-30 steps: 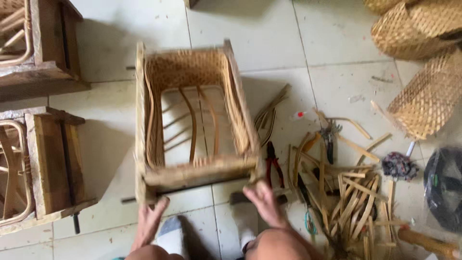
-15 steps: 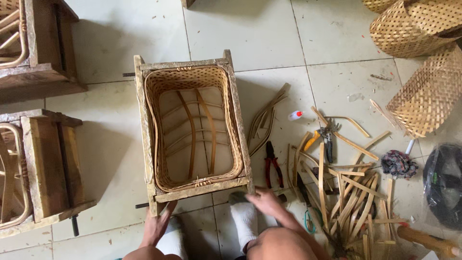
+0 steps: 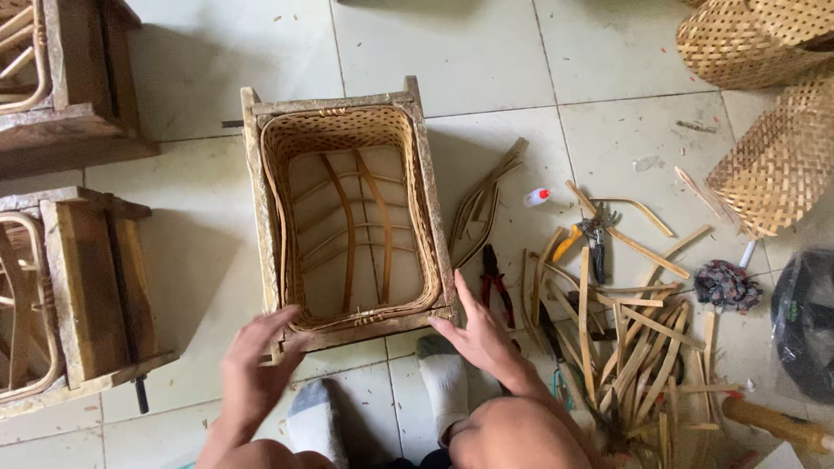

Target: The person applies glue to the edges of a rectangular woven basket frame and uses a hammer to secure the bamboo strips. They then use a knife to trim excess material from the basket's edge.

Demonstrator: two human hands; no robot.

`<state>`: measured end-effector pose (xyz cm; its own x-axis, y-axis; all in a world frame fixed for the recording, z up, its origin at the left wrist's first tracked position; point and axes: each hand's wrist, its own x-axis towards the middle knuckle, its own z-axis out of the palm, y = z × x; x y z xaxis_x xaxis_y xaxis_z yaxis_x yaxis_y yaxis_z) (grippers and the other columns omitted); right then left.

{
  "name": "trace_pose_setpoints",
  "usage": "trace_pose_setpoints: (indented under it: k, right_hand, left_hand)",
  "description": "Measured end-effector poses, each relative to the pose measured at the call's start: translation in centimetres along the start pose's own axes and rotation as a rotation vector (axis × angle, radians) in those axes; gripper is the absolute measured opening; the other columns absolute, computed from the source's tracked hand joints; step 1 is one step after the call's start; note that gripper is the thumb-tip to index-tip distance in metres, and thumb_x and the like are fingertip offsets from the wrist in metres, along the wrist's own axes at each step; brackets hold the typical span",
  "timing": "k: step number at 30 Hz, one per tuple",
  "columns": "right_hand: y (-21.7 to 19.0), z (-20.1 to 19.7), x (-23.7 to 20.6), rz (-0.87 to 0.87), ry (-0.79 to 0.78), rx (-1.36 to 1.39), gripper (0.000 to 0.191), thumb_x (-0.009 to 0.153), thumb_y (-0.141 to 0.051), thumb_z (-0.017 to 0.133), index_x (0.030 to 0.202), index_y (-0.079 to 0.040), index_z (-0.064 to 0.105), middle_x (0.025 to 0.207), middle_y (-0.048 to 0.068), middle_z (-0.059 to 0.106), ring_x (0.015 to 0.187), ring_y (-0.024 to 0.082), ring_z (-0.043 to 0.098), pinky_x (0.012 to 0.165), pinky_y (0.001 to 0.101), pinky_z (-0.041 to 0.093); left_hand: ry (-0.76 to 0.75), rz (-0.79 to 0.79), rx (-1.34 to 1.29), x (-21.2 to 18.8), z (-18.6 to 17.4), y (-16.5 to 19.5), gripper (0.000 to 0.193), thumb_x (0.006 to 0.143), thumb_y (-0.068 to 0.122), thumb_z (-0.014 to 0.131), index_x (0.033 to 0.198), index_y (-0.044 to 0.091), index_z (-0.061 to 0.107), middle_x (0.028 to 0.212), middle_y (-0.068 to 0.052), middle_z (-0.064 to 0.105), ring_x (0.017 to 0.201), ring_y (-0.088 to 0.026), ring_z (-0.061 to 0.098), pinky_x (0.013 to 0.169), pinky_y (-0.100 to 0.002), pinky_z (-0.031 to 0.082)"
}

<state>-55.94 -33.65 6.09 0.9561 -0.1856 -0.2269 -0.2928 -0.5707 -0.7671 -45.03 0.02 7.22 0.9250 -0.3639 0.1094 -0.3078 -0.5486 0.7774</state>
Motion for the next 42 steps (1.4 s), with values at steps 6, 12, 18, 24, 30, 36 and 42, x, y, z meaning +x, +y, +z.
trace_pose_setpoints:
  k: [6, 12, 18, 24, 30, 36, 42]
  right_hand:
    - [2.3, 1.8, -0.6, 0.094, 0.041, 0.091, 0.091, 0.092, -0.036, 0.076, 0.156, 0.006, 0.025, 0.145, 0.034, 0.051, 0.136, 0.042, 0.052, 0.109, 0.0417, 0.044]
    - [3.8, 2.7, 0.2, 0.145, 0.078, 0.022, 0.084, 0.089, -0.038, 0.074, 0.148, 0.009, 0.037, 0.128, 0.031, 0.066, 0.121, 0.035, 0.068, 0.099, 0.0401, 0.053]
    - [4.4, 2.9, 0.7, 0.168, 0.068, -0.011, 0.085, 0.09, -0.04, 0.072, 0.149, 0.009, 0.036, 0.128, 0.031, 0.065, 0.118, 0.037, 0.067, 0.097, 0.0403, 0.053]
    - [4.2, 3.0, 0.9, 0.202, 0.059, -0.039, 0.086, 0.092, -0.048, 0.067, 0.15, 0.007, 0.035, 0.131, 0.029, 0.064, 0.122, 0.036, 0.065, 0.099, 0.0399, 0.051]
    - [4.6, 3.0, 1.1, 0.259, 0.048, -0.043, 0.088, 0.093, -0.056, 0.059, 0.152, 0.004, 0.036, 0.129, 0.026, 0.067, 0.119, 0.034, 0.067, 0.096, 0.0394, 0.053]
    - [6.6, 3.9, 1.6, 0.3, 0.09, -0.004, 0.087, 0.094, -0.058, 0.058, 0.15, 0.007, 0.041, 0.118, 0.027, 0.073, 0.11, 0.03, 0.073, 0.09, 0.0378, 0.058]
    - [10.0, 5.8, 1.8, 0.068, 0.242, 0.097, 0.076, 0.108, -0.05, 0.06, 0.137, 0.018, 0.043, 0.111, 0.026, 0.07, 0.103, 0.032, 0.067, 0.085, 0.0424, 0.052]
  left_hand:
    - [-0.18, 0.38, 0.319, 1.9, 3.9, 1.8, 0.065, 0.075, 0.038, 0.082, 0.127, 0.002, 0.066, 0.091, -0.011, 0.07, 0.092, -0.026, 0.066, 0.11, -0.051, 0.039]
    - [-0.184, 0.374, 0.298, 1.6, 4.5, 0.7, 0.059, 0.078, 0.041, 0.081, 0.12, 0.002, 0.067, 0.079, -0.007, 0.067, 0.079, -0.024, 0.064, 0.108, -0.049, 0.041]
    - [-0.161, 0.399, 0.274, 1.9, 4.5, 0.6, 0.059, 0.08, 0.041, 0.08, 0.121, 0.002, 0.067, 0.079, -0.006, 0.067, 0.079, -0.023, 0.065, 0.107, -0.049, 0.042]
    - [-0.17, 0.383, 0.3, 1.9, 4.4, 0.6, 0.061, 0.079, 0.043, 0.081, 0.121, 0.002, 0.067, 0.074, -0.007, 0.063, 0.076, -0.025, 0.064, 0.107, -0.051, 0.042]
    - [-0.092, 0.426, 0.288, 1.9, 4.4, 0.4, 0.063, 0.08, 0.042, 0.081, 0.124, 0.001, 0.065, 0.081, -0.007, 0.064, 0.081, -0.025, 0.063, 0.107, -0.051, 0.042]
    - [-0.147, 0.438, 0.336, 1.9, 4.4, -0.2, 0.062, 0.081, 0.041, 0.08, 0.125, 0.0, 0.064, 0.08, -0.008, 0.061, 0.08, -0.026, 0.061, 0.103, -0.047, 0.045]
    - [-0.232, 0.393, 0.339, 1.6, 5.2, -1.3, 0.055, 0.082, 0.041, 0.08, 0.119, 0.002, 0.067, 0.083, -0.007, 0.061, 0.082, -0.025, 0.059, 0.083, -0.039, 0.047]
